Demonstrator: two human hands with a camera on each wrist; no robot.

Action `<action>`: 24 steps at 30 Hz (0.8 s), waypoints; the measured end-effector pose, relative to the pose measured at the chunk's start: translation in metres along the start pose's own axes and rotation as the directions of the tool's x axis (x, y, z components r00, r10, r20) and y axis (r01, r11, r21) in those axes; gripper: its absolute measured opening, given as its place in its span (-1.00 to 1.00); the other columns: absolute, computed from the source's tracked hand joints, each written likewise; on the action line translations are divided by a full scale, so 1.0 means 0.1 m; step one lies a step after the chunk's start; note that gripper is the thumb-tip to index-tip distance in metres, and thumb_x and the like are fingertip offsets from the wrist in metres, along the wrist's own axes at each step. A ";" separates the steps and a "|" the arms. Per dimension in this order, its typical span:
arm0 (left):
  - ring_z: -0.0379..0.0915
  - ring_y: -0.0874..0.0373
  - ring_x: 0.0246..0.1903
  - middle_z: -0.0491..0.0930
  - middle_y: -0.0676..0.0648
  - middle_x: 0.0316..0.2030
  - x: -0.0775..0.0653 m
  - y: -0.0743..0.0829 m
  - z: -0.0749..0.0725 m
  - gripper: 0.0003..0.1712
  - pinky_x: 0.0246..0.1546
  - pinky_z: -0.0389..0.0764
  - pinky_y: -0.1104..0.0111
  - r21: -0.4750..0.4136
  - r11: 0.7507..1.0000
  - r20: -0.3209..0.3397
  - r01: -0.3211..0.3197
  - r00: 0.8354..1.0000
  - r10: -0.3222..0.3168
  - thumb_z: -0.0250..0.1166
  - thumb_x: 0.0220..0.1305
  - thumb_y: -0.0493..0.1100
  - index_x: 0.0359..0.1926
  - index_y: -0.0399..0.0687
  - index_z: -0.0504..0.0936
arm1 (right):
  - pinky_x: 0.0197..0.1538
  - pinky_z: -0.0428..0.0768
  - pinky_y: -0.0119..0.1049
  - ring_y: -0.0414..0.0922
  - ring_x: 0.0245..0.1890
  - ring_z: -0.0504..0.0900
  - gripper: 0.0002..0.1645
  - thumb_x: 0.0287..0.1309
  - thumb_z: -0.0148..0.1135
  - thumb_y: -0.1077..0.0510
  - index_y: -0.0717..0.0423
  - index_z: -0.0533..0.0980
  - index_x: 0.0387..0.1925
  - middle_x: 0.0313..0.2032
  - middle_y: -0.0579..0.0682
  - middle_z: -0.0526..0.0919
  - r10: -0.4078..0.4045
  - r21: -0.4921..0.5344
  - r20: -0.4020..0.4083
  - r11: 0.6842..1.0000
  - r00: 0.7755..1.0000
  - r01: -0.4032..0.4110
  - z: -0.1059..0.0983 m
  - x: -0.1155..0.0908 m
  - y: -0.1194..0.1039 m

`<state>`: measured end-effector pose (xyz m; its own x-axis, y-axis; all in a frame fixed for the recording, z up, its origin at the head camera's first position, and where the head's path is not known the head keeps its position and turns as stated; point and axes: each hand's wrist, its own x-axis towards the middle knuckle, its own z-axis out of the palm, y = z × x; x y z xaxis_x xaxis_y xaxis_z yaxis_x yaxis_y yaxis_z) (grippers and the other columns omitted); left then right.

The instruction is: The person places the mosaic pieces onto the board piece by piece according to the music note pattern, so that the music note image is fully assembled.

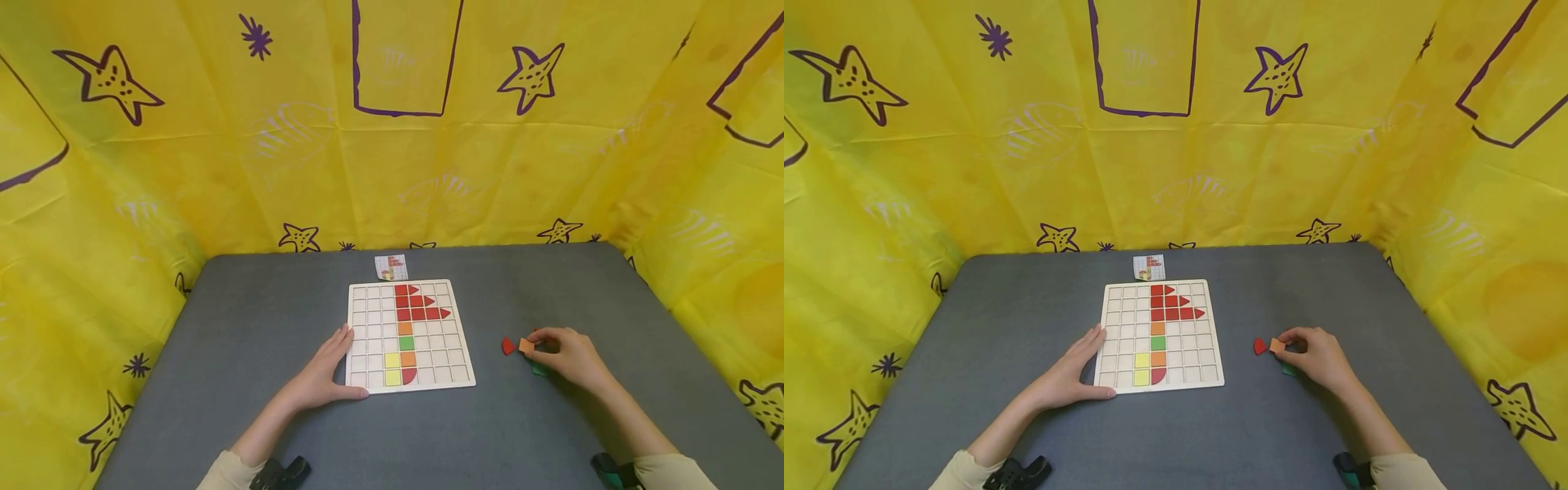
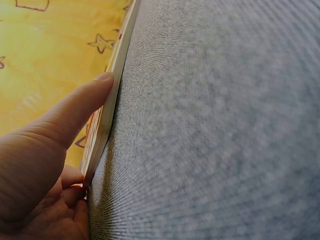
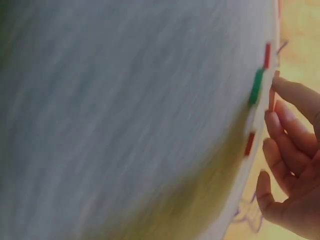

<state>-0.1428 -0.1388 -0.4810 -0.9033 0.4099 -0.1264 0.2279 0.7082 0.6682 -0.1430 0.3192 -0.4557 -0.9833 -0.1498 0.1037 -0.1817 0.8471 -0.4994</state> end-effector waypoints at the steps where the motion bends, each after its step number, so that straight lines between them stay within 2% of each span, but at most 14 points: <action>1: -0.30 -0.12 0.48 -0.17 -0.15 0.50 0.00 0.00 0.00 0.33 0.35 0.03 -0.13 0.002 1.000 0.000 0.001 1.000 -0.001 0.50 -0.18 0.26 0.47 -0.16 -0.03 | -0.11 0.47 -0.05 -0.04 -0.20 0.56 -0.72 -0.01 0.41 -0.11 -0.08 0.67 -0.28 -0.25 -0.09 0.70 -0.001 0.011 -0.002 1.000 1.000 0.001 0.03 0.02 -0.05; 9: -0.29 -0.12 0.48 -0.16 -0.16 0.50 0.00 0.00 0.00 0.33 0.34 0.03 -0.13 0.001 1.000 -0.001 0.001 1.000 -0.001 0.49 -0.18 0.27 0.47 -0.16 -0.02 | -0.21 0.45 -0.26 -0.17 -0.27 0.49 -0.73 -0.09 0.46 -0.15 -0.24 0.66 -0.29 -0.31 -0.23 0.67 -0.015 0.152 0.019 0.988 1.000 0.012 0.31 0.18 -0.59; 17: -0.30 -0.09 0.48 -0.17 -0.12 0.50 0.00 0.00 0.01 0.34 0.35 0.02 -0.12 -0.001 1.000 0.000 0.013 1.000 -0.013 0.50 -0.19 0.26 0.47 -0.14 -0.04 | -0.21 0.43 -0.25 -0.12 -0.24 0.45 -0.75 -0.11 0.47 -0.13 -0.26 0.66 -0.31 -0.35 -0.27 0.63 -0.062 0.283 0.125 0.959 0.990 0.024 0.61 0.33 -1.12; 21: -0.29 -0.09 0.48 -0.17 -0.13 0.50 0.00 0.01 0.00 0.33 0.35 0.02 -0.11 0.001 1.000 0.003 0.012 1.000 -0.012 0.51 -0.19 0.25 0.47 -0.14 -0.04 | -0.18 0.44 -0.24 -0.15 -0.25 0.48 -0.79 -0.10 0.48 -0.09 -0.24 0.66 -0.35 -0.37 -0.31 0.63 -0.168 0.292 0.135 0.948 0.976 0.123 0.79 0.41 -1.35; 24: -0.29 -0.11 0.48 -0.16 -0.14 0.50 0.00 0.02 -0.01 0.33 0.35 0.03 -0.12 0.003 1.000 0.007 0.010 1.000 -0.010 0.50 -0.18 0.25 0.47 -0.15 -0.03 | -0.17 0.44 -0.27 -0.19 -0.28 0.49 -0.79 -0.12 0.48 -0.07 -0.22 0.67 -0.37 -0.40 -0.32 0.65 -0.255 0.247 0.131 0.944 0.958 0.218 0.91 0.45 -1.53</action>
<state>-0.1423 -0.1379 -0.4789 -0.9028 0.4073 -0.1382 0.2205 0.7141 0.6644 -0.1610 0.1368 -0.4530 -0.8971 -0.4269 0.1138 -0.3891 0.6413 -0.6614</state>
